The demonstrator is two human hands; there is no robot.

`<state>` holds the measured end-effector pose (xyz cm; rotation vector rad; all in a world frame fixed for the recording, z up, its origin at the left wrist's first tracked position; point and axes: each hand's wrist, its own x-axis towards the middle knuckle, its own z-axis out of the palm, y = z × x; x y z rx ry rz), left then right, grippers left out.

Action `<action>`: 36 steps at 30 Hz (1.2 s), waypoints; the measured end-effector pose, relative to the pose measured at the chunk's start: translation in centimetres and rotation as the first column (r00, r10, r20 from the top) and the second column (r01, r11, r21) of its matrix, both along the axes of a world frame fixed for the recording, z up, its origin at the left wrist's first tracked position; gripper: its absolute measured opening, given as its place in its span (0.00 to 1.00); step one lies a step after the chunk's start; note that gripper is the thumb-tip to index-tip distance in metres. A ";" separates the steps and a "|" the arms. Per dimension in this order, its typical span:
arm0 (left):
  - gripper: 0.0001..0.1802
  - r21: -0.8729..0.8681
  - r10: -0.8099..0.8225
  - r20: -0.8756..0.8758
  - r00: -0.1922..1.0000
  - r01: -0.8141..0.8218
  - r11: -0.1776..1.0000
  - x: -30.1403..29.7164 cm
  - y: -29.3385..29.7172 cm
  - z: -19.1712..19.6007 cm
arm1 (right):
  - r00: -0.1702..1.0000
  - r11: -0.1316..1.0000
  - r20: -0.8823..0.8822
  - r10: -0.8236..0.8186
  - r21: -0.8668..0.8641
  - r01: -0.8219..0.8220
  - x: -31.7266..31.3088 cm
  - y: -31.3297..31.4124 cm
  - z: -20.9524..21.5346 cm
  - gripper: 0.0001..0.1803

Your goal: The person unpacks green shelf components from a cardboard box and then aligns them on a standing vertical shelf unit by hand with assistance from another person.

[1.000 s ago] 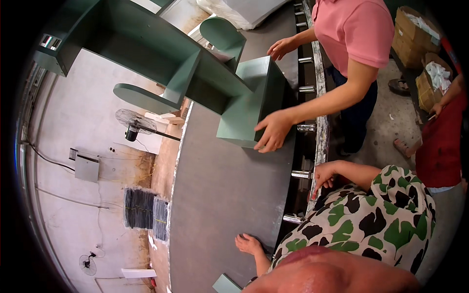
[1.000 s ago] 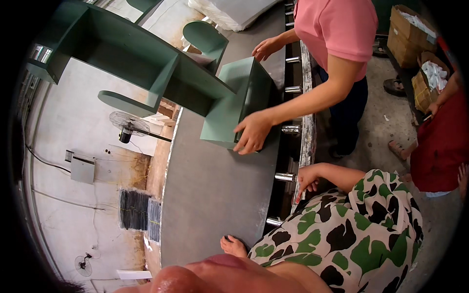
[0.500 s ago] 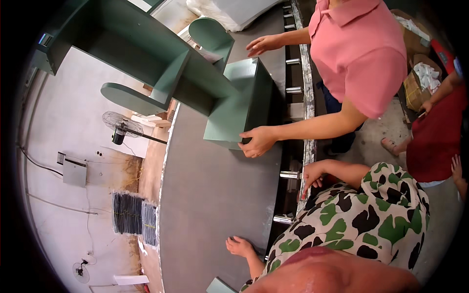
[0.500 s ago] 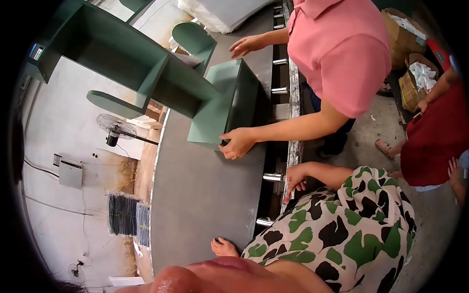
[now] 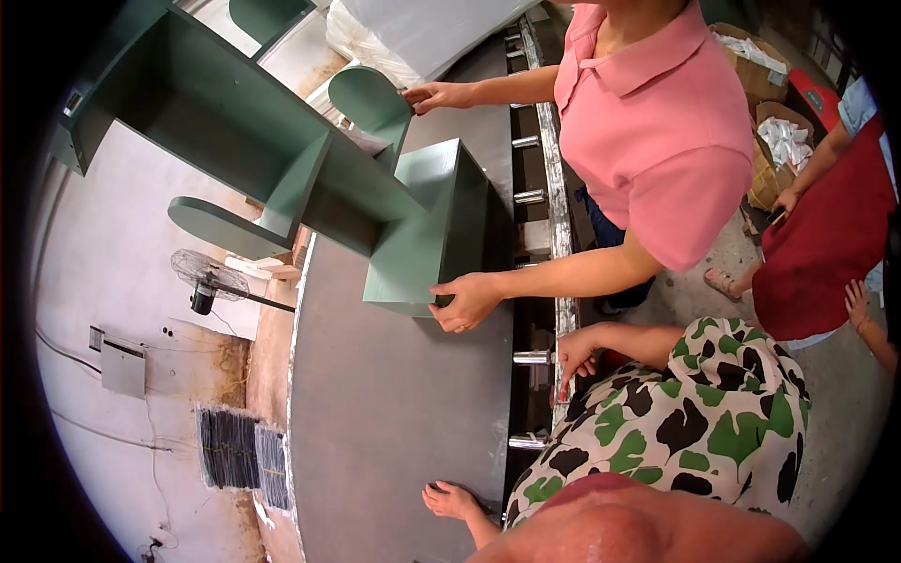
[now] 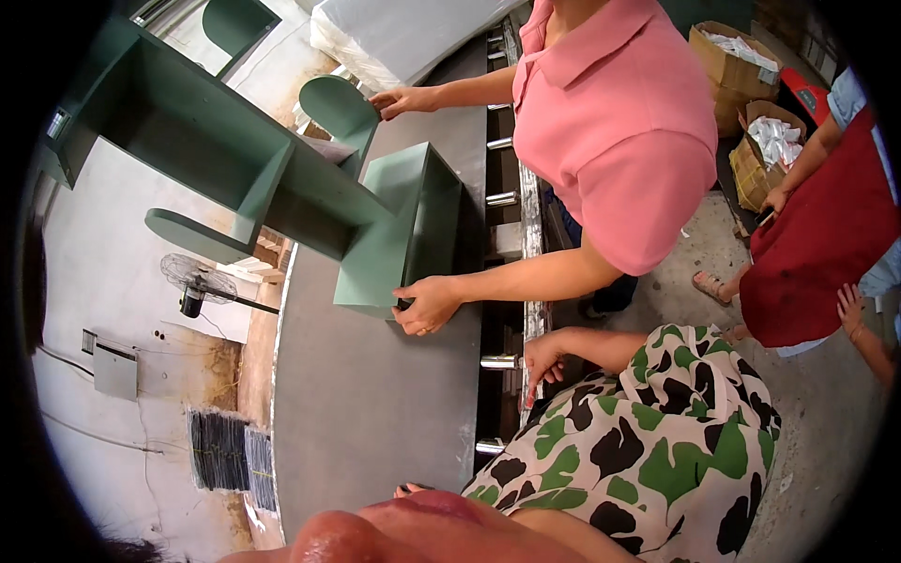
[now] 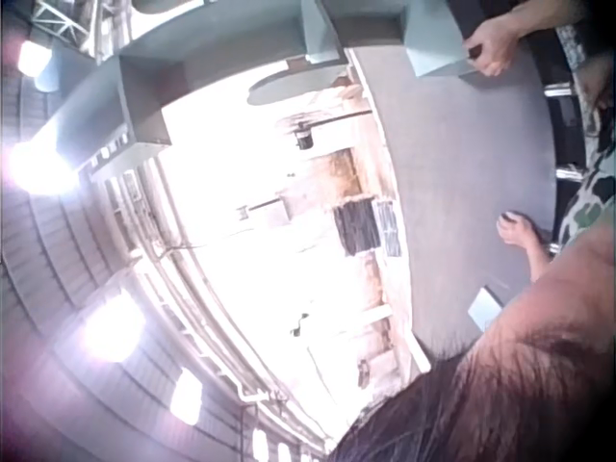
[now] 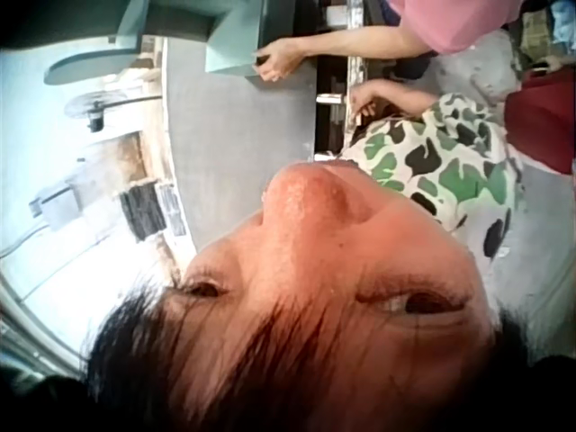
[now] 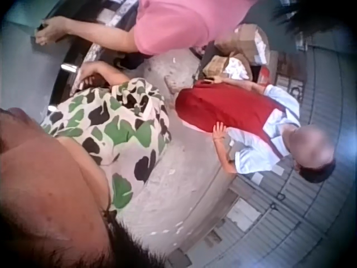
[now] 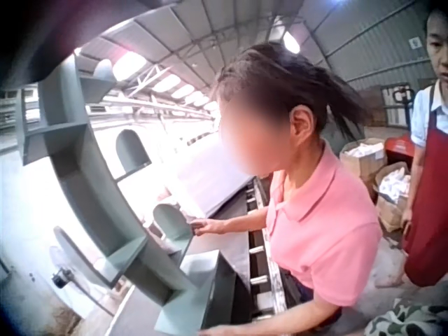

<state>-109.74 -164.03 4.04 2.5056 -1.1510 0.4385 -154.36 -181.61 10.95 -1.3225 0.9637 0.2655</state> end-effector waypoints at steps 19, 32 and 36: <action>0.20 0.021 0.016 0.009 1.000 -0.017 1.000 -0.2 1.1 1.0 | 0.999 0.999 -0.003 0.052 -0.011 -0.052 0.8 -0.3 0.4 0.21; 0.21 0.056 -0.011 -0.043 0.999 0.014 0.998 -2.4 -0.2 3.9 | 0.999 0.999 0.004 0.048 0.000 -0.048 0.0 -0.1 0.1 0.19; 0.20 0.085 0.005 -0.028 1.000 -0.003 0.996 -2.2 0.2 4.0 | 0.999 0.999 0.036 0.026 0.039 -0.027 0.2 0.0 0.0 0.20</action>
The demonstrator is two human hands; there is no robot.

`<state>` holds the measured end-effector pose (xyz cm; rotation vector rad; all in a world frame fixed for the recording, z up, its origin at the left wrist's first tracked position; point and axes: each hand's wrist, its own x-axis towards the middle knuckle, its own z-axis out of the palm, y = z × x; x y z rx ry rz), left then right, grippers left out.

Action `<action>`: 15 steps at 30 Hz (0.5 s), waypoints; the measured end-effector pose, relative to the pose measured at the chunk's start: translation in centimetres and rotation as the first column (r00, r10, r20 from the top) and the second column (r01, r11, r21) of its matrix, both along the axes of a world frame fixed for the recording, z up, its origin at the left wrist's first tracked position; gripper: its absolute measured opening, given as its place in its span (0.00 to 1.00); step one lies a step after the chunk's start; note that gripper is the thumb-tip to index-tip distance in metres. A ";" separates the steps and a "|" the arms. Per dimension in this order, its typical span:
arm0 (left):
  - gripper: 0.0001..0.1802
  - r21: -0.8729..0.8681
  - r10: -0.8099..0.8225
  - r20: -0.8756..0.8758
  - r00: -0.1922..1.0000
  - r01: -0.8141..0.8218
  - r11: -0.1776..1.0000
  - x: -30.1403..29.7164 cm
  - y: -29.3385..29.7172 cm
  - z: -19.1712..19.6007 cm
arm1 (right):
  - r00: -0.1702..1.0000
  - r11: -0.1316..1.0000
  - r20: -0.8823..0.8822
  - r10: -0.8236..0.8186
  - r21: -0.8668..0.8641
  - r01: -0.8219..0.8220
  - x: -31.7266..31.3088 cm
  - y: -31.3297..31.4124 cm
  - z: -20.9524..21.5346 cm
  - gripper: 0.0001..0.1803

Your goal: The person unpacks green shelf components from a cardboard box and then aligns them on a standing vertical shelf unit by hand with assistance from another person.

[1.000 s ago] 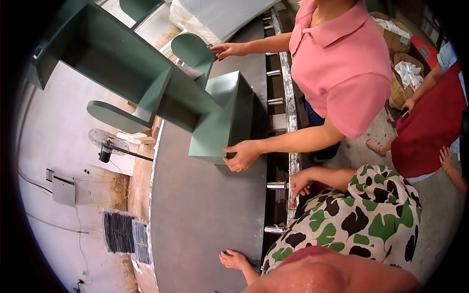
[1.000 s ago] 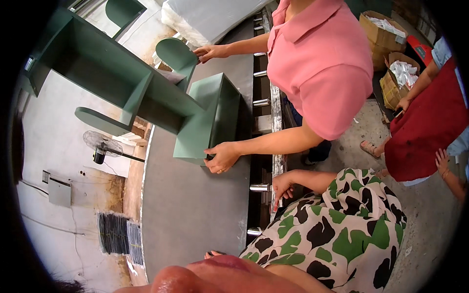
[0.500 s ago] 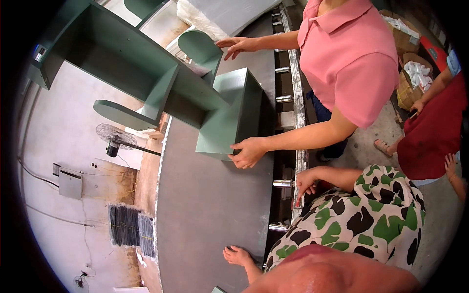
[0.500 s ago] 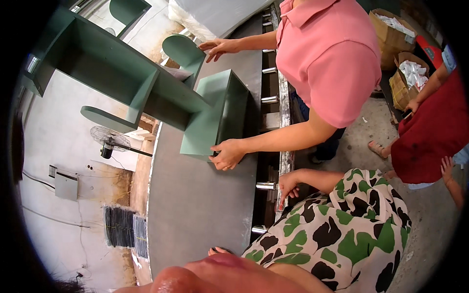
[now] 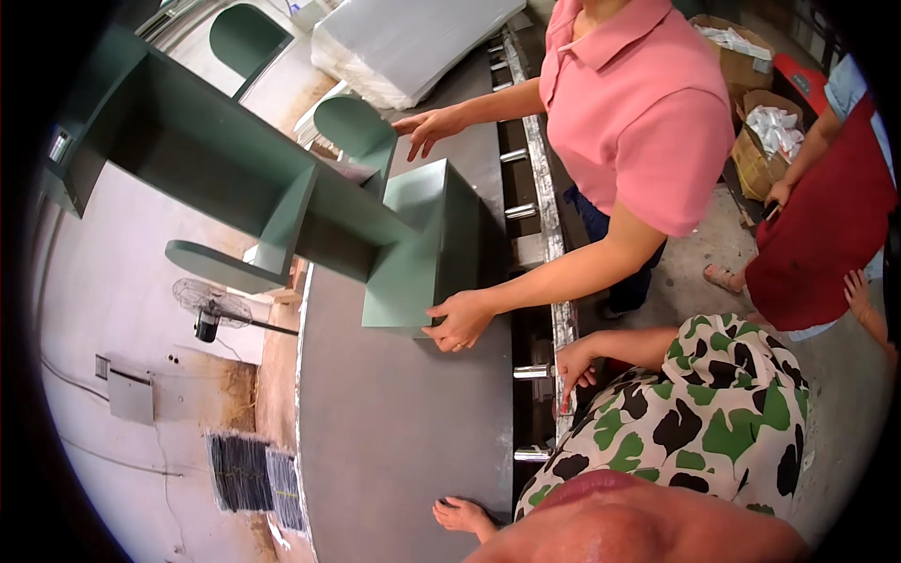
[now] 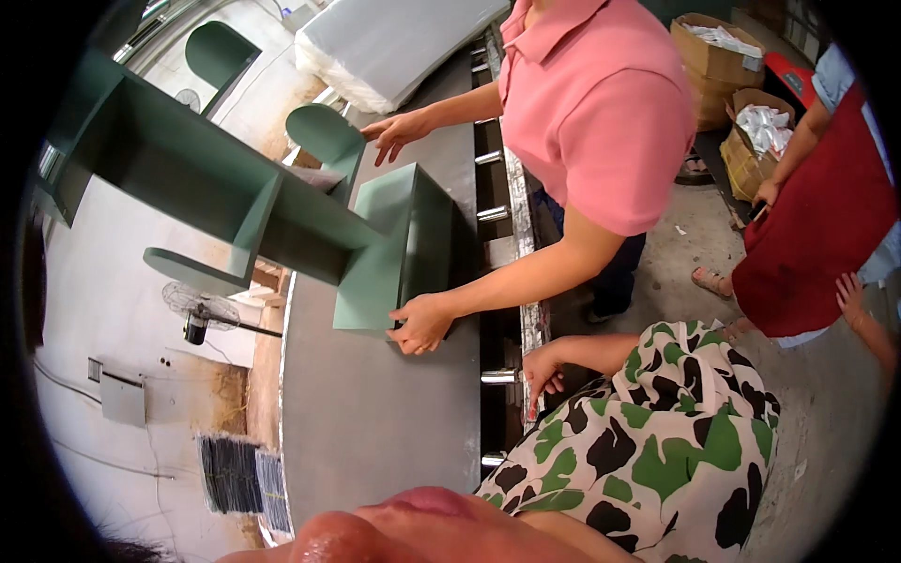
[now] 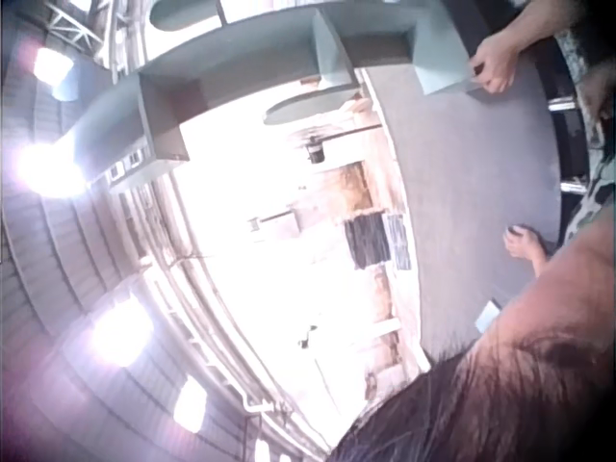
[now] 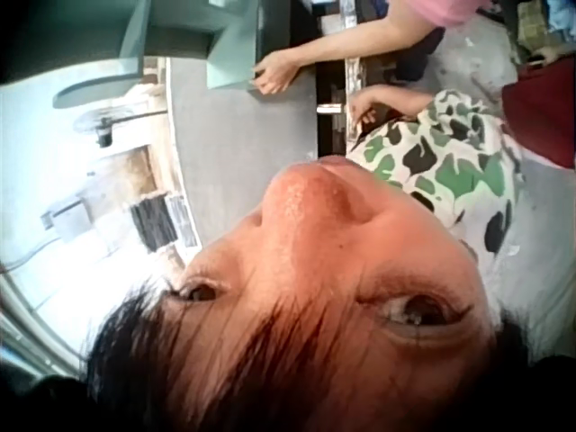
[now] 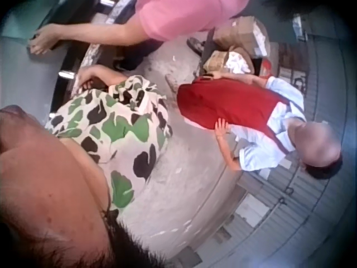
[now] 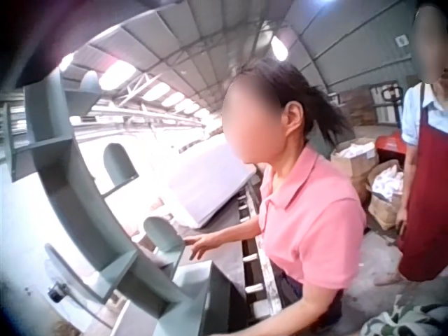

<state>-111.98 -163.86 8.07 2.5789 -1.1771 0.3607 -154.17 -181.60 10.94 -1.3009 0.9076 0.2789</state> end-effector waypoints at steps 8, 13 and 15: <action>0.20 -0.033 -0.024 0.020 1.000 0.025 0.999 0.6 -0.1 -1.3 | 0.998 1.000 -0.063 -0.015 -0.013 0.014 -0.1 0.1 0.3 0.20; 0.21 -0.020 -0.003 0.007 1.000 0.003 1.000 0.5 0.2 -0.9 | 0.999 1.000 -0.047 -0.001 -0.014 0.000 0.1 0.0 0.2 0.20; 0.21 -0.024 -0.005 -0.002 1.000 0.005 1.000 0.5 0.2 -1.0 | 0.998 1.000 -0.057 -0.005 -0.014 0.004 -0.2 0.1 0.5 0.20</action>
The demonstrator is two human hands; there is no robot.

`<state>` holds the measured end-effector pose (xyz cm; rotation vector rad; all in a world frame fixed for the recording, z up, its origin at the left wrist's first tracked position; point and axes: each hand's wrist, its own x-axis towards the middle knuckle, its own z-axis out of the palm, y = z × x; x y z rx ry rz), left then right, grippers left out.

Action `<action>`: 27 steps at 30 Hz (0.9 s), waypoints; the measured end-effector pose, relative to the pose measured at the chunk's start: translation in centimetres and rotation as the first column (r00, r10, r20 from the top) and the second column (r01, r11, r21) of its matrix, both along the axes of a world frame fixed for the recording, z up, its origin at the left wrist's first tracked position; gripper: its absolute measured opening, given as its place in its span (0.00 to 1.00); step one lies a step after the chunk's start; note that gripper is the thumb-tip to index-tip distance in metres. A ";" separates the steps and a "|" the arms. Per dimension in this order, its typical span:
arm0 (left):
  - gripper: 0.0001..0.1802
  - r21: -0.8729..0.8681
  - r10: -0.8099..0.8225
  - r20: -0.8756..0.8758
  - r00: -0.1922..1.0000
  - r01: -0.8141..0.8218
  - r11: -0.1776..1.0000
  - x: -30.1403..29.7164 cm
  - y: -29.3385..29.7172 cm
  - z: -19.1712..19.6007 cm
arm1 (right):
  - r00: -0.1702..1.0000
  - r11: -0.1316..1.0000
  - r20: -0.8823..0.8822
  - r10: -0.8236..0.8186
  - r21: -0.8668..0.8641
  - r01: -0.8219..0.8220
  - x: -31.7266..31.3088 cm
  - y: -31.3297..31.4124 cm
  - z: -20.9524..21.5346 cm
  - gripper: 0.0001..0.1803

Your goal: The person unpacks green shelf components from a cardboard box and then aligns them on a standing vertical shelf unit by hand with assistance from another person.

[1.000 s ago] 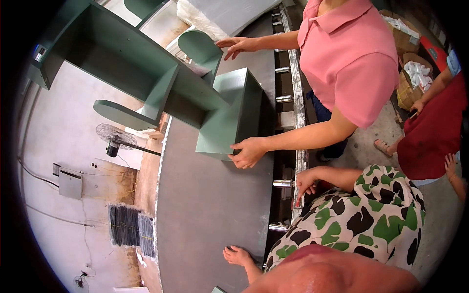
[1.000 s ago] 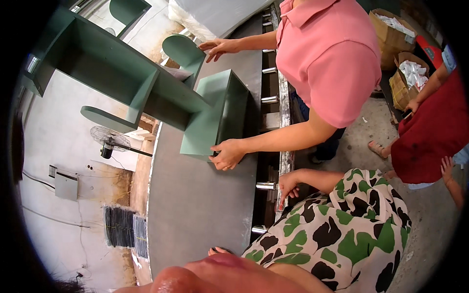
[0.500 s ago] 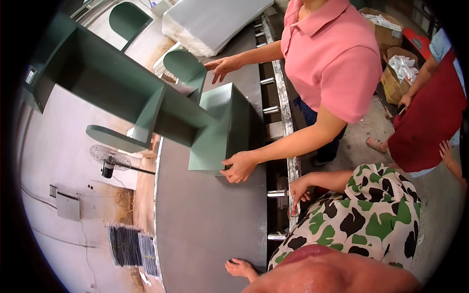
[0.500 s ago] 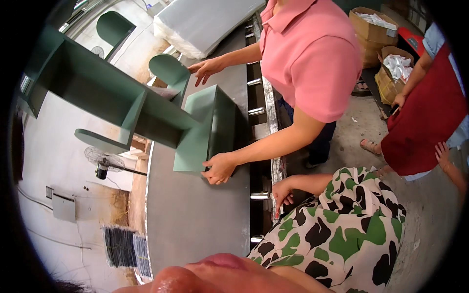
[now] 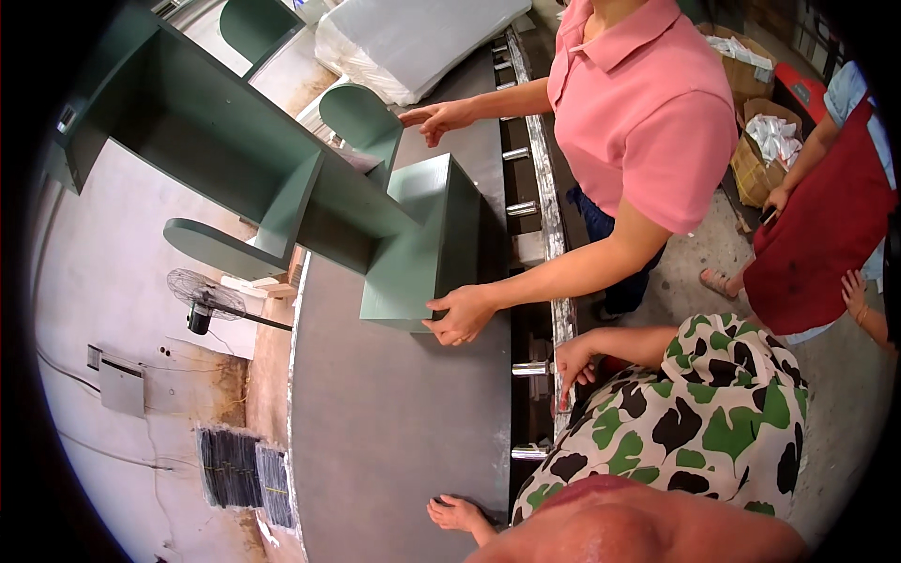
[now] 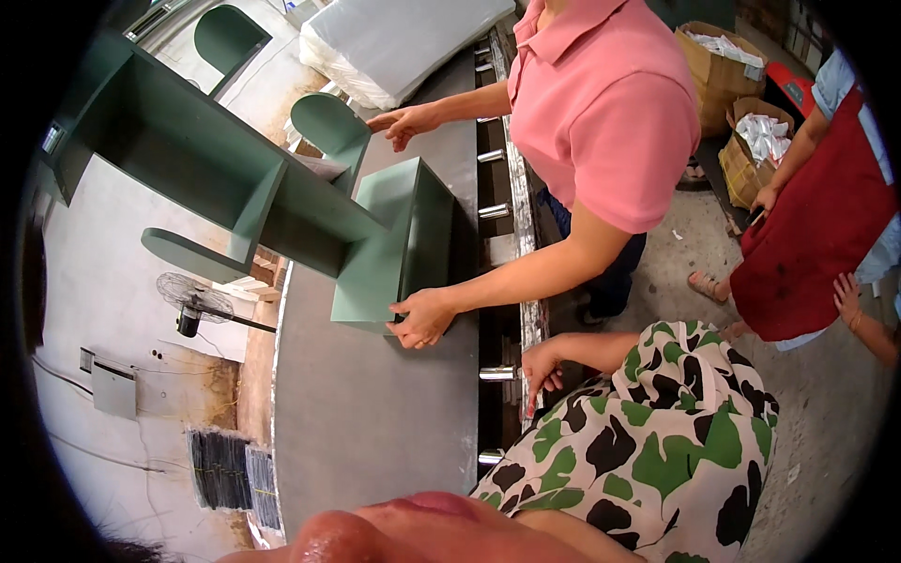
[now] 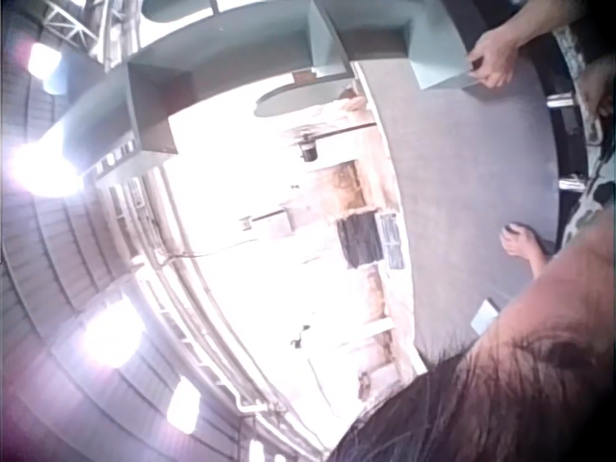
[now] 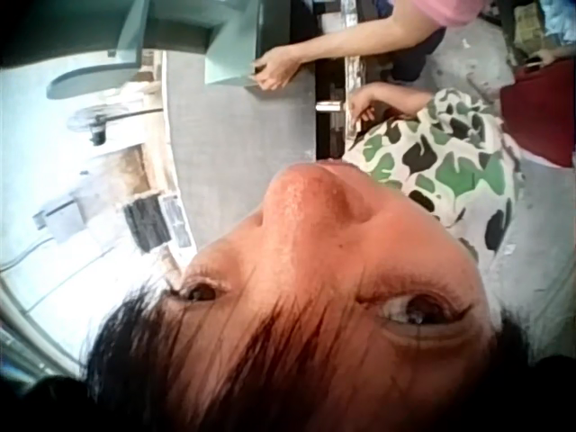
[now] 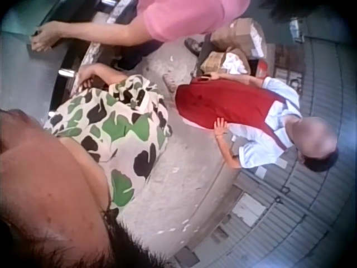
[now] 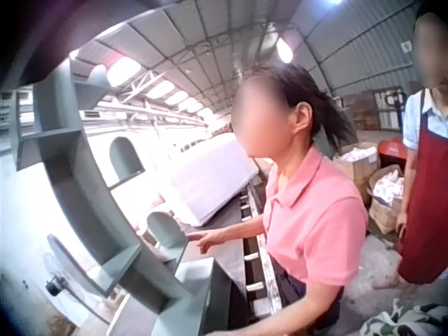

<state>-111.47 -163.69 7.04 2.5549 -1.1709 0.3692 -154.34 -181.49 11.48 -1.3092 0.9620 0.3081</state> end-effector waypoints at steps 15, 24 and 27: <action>0.20 -0.084 -0.050 0.064 0.997 0.055 0.995 1.0 -0.3 -1.9 | 1.000 1.000 0.006 0.008 -0.011 -0.008 -0.3 0.1 0.1 0.21; 0.20 -0.047 -0.006 0.017 1.000 0.006 0.999 1.2 -0.1 -1.7 | 0.999 0.999 -0.007 0.040 -0.025 -0.041 0.2 -0.3 0.7 0.22; 0.21 -0.047 -0.009 0.009 1.000 0.009 0.999 0.6 -0.3 -1.1 | 1.000 1.000 0.011 0.001 -0.008 -0.001 0.0 -0.3 0.4 0.21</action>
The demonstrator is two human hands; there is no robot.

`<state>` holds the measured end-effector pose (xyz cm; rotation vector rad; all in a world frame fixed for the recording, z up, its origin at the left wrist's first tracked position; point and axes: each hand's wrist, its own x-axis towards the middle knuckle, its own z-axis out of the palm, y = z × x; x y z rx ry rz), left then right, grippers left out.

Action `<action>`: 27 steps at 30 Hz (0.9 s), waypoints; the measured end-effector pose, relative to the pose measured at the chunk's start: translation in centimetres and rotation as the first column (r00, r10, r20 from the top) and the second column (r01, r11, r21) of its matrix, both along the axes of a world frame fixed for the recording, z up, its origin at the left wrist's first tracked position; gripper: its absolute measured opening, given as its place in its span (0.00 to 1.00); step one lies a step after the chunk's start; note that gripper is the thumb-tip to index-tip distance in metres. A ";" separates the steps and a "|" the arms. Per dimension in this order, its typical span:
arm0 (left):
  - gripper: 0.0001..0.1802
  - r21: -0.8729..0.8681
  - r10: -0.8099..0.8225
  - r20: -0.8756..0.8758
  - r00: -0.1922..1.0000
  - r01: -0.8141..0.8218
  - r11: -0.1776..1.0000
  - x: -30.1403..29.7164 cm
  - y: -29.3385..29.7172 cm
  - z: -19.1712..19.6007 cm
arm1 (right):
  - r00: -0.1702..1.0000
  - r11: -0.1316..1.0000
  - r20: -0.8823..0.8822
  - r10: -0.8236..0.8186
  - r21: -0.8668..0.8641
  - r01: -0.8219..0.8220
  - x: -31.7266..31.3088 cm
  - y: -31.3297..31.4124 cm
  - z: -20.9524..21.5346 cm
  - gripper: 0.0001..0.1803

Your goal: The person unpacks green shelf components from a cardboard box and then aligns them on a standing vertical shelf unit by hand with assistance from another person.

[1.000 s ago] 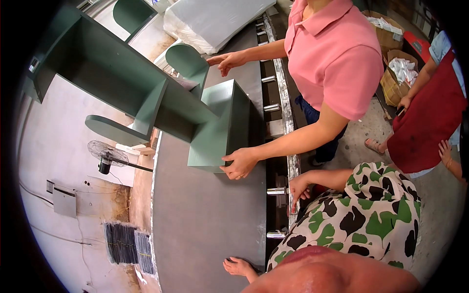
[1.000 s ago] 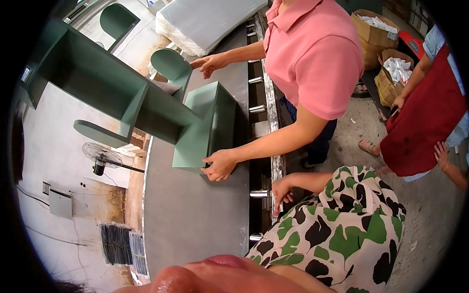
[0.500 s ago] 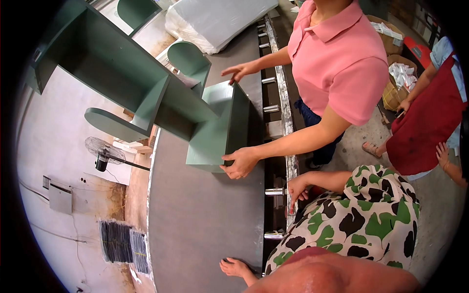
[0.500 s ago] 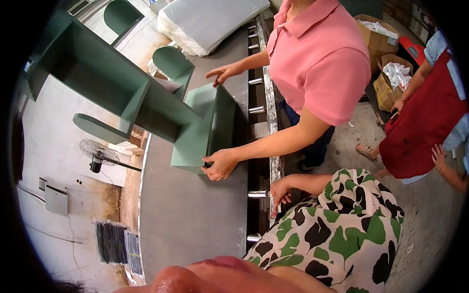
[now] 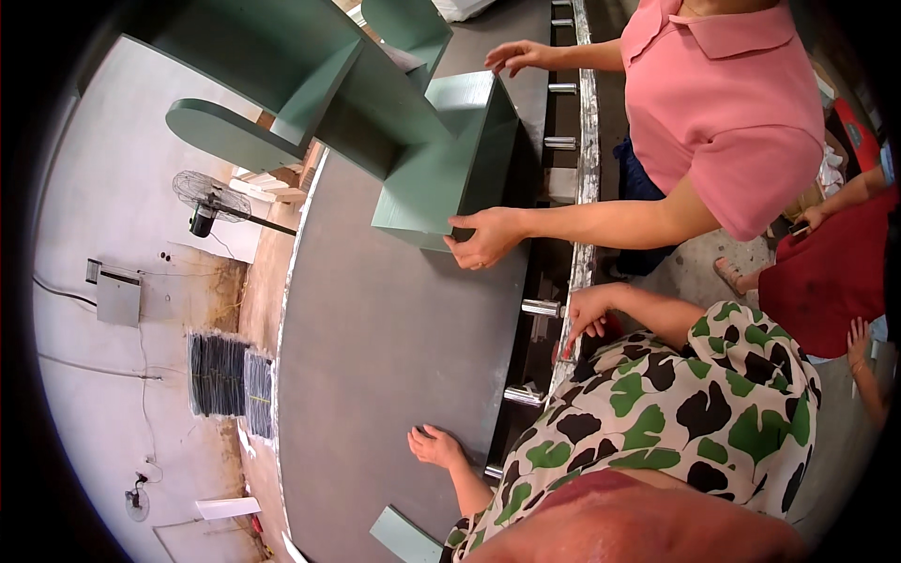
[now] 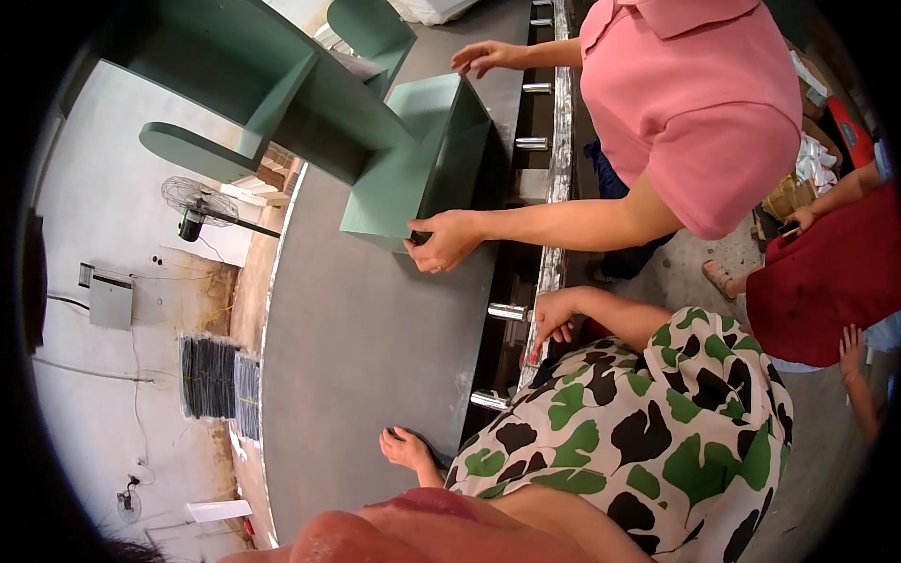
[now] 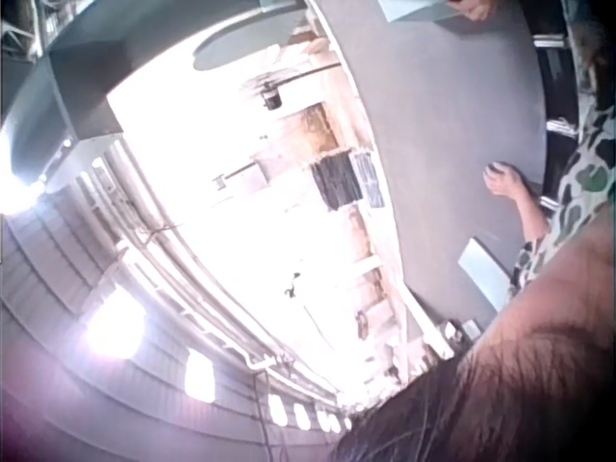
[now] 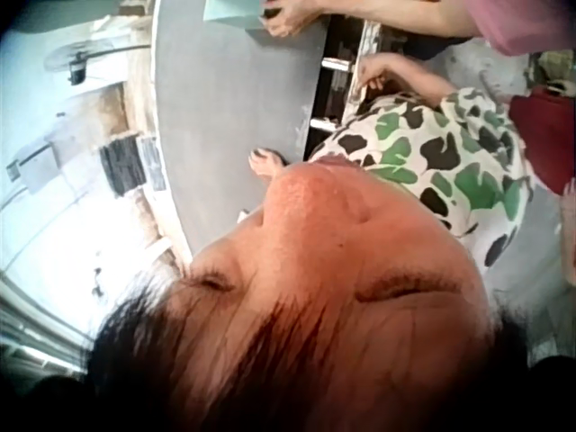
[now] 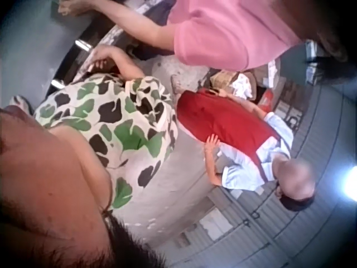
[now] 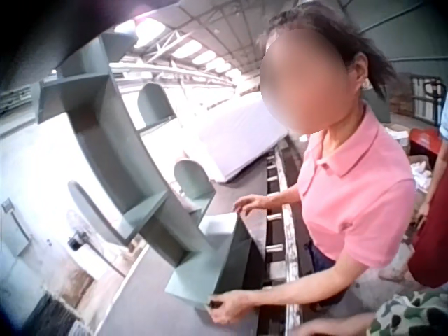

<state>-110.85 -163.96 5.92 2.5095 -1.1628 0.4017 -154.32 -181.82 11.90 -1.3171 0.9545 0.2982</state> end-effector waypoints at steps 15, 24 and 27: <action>0.21 -0.005 0.006 0.000 1.000 -0.006 1.000 0.1 0.1 -0.3 | 1.000 1.000 0.001 -0.018 0.024 0.018 0.1 -0.1 0.1 0.19; 0.20 -0.025 -0.009 0.019 1.000 0.009 1.000 0.3 0.2 -0.6 | 1.000 0.999 -0.013 -0.008 0.032 0.009 0.1 -0.1 -0.3 0.20; 0.20 -0.022 -0.005 0.009 1.000 0.005 1.000 0.3 0.2 -0.6 | 1.000 1.000 -0.017 -0.004 0.021 0.004 0.1 0.0 -0.1 0.21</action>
